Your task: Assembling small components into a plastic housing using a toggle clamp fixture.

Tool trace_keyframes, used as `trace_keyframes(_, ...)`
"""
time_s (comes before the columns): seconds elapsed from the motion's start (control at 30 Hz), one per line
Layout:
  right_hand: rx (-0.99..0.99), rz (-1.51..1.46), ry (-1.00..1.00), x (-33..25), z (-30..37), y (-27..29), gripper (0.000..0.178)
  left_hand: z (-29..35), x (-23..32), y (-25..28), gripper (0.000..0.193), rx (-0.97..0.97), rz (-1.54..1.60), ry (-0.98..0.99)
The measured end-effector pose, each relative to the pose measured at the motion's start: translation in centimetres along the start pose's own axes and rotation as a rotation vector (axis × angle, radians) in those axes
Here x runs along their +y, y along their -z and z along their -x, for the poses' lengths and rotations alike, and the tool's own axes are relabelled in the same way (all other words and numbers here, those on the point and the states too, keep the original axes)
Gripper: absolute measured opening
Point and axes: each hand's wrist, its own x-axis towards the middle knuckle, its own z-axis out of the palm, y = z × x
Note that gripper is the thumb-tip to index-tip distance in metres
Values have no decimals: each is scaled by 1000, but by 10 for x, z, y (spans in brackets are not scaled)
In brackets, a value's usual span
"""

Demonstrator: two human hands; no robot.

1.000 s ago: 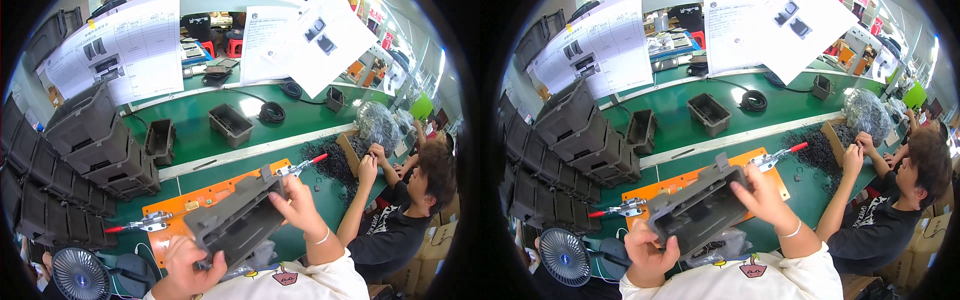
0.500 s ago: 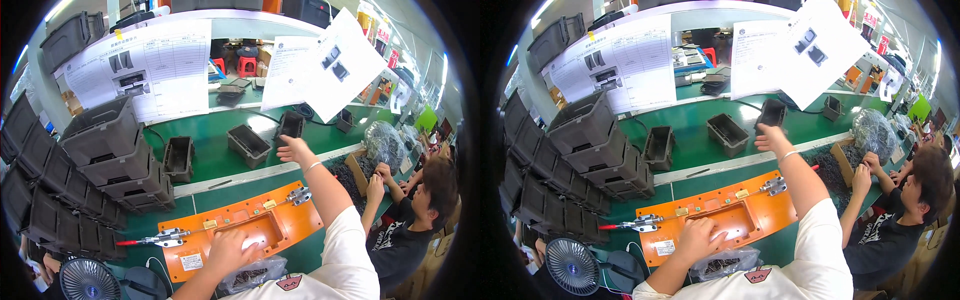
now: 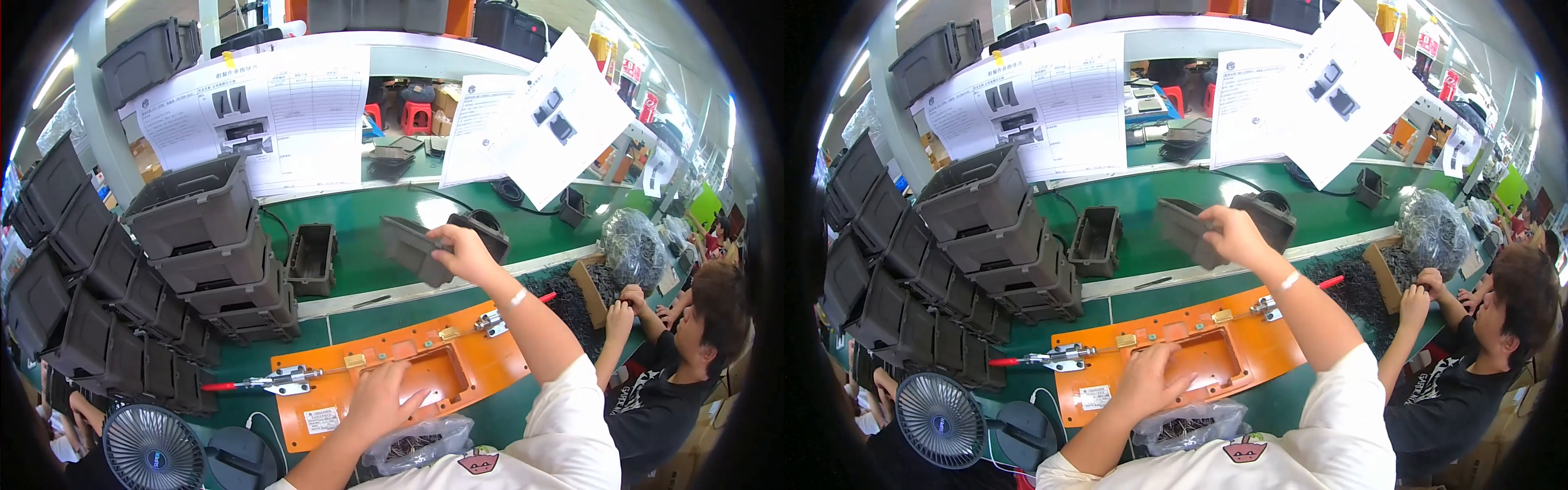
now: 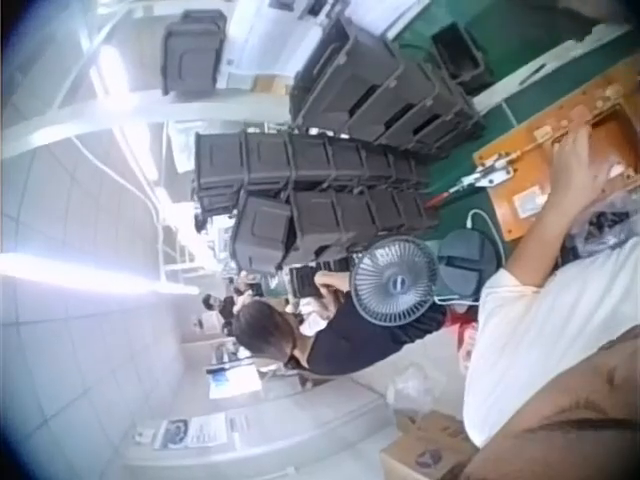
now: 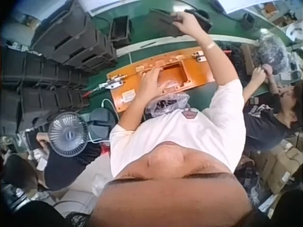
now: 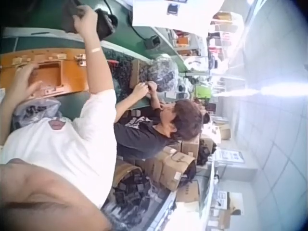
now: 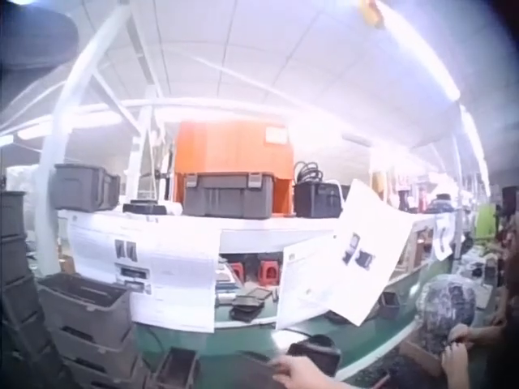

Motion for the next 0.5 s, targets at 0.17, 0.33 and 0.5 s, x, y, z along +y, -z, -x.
trace_keyframes(0.17,11,-197,122,-118,99,14,48,6,8,-1,113,315,591,-19)
trace_keyframes(0.33,-240,60,748,-154,144,42,75,21,9,-17,110,282,1247,171)
trace_keyframes(0.5,-426,126,690,-116,140,41,50,27,-5,13,82,228,1611,292)
